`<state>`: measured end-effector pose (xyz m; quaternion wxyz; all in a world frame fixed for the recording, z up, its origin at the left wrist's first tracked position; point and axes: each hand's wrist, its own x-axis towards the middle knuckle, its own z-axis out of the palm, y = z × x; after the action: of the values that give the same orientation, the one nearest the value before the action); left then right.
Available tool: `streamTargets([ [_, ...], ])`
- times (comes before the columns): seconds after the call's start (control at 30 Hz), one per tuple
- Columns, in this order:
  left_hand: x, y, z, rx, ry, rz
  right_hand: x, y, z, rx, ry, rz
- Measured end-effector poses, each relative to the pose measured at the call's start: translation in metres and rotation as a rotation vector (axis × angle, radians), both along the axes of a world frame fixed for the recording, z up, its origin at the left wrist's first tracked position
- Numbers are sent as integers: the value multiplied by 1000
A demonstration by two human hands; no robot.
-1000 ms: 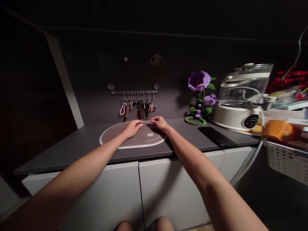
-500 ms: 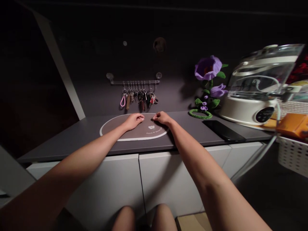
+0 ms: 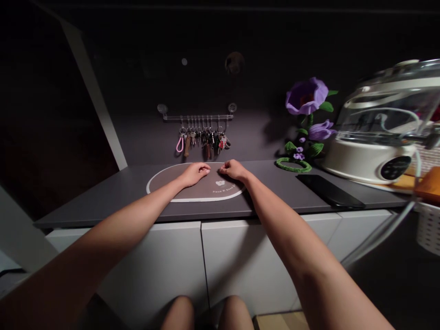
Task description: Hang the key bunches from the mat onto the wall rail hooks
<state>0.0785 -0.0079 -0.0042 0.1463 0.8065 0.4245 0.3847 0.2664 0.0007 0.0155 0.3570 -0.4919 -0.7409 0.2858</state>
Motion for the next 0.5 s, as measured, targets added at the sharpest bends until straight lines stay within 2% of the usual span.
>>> streamTargets([
  [0.2, 1, -4, 3, 19, 5, 19, -2, -5, 3, 1, 26, 108],
  [0.37, 0, 0, 0, 67, 0, 20, -1, 0, 0, 124, 51, 129],
  [0.5, 0, 3, -2, 64, -38, 11, -1, 1, 0, 164, 115, 146],
])
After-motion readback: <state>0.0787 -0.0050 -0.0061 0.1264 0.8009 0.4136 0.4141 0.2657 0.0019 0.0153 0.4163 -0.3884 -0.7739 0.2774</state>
